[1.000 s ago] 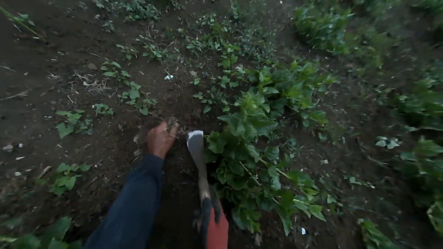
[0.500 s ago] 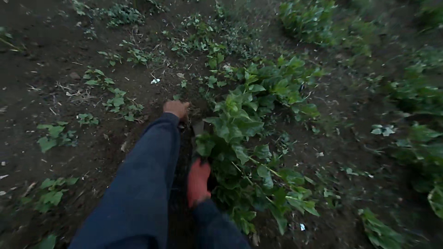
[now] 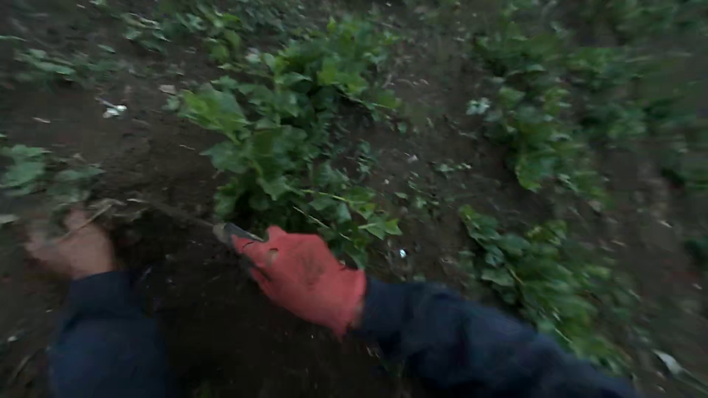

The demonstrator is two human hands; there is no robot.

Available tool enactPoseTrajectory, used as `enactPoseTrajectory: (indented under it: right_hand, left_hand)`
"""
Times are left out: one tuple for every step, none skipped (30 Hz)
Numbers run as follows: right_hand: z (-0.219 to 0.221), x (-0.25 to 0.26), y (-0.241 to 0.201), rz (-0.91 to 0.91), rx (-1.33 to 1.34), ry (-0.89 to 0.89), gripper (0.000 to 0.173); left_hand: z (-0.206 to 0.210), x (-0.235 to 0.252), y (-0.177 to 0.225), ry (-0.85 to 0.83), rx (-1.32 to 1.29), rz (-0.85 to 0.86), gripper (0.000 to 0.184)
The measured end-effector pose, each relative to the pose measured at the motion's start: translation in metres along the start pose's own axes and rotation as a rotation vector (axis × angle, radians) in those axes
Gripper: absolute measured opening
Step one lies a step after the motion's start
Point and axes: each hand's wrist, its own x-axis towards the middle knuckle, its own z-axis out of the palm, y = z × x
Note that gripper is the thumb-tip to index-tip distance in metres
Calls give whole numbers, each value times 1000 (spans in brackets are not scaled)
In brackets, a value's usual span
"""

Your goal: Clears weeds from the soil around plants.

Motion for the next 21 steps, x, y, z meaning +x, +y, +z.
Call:
enactPoseTrajectory:
  right_hand:
    - [-19, -21, 16, -127, -72, 95, 38]
    - [-42, -42, 33, -234, -124, 154, 37]
    - [-69, -64, 50, -303, -162, 173, 37]
    - [-96, -88, 66, -317, -191, 180, 39]
    - [-121, -115, 82, -288, -187, 189, 41]
    - [-144, -146, 98, -206, -157, 199, 44]
    - [-162, -178, 113, -83, -111, 219, 45]
    - [-172, -212, 129, 79, -48, 249, 44]
    - [-172, -245, 146, 274, 47, 292, 43]
    - [-163, -278, 166, 487, 196, 337, 41]
    - [-145, -309, 186, 678, 368, 388, 41]
    - [-117, -337, 206, 831, 549, 447, 44]
    - [-86, -361, 224, 940, 710, 499, 47]
    - [-53, -381, 234, 1029, 826, 549, 48]
    - [-24, -394, 238, 1114, 895, 588, 48]
    - [0, -403, 240, 1191, 945, 595, 47]
    - [20, -407, 242, 1238, 988, 593, 47]
    - [38, -407, 247, 1255, 1036, 600, 47]
    - [54, -401, 255, 1247, 1067, 618, 47]
    - [67, -387, 267, 1236, 1077, 633, 45]
    - [77, -365, 281, 1227, 1074, 630, 43]
  left_hand:
    - [-4, -12, 4, -5, 11, 28, 61]
    - [-5, -29, 8, -59, 70, 81, 57]
    - [-2, -45, 10, -139, 169, 135, 55]
    - [4, -62, 11, -238, 280, 181, 55]
    - [11, -81, 13, -341, 382, 234, 57]
    - [17, -103, 15, -418, 478, 291, 57]
    - [23, -127, 14, -469, 560, 348, 56]
    - [25, -152, 11, -508, 614, 407, 54]
    - [25, -174, 5, -545, 631, 458, 53]
    - [23, -195, -2, -580, 619, 502, 53]
    - [19, -216, -11, -597, 587, 568, 52]
    - [12, -233, -22, -619, 562, 647, 52]
    - [4, -248, -30, -667, 547, 715, 53]
    - [-8, -262, -28, -766, 553, 732, 51]
    - [-24, -274, -18, -909, 584, 710, 50]
    - [-38, -284, -3, -1062, 611, 668, 49]
    - [-49, -291, 14, -1196, 607, 658, 46]
    - [-55, -293, 33, -1321, 602, 679, 42]
    - [-57, -296, 58, -1432, 605, 734, 37]
    - [-52, -299, 88, -1523, 617, 810, 33]
    - [-42, -306, 119, -1585, 636, 907, 33]
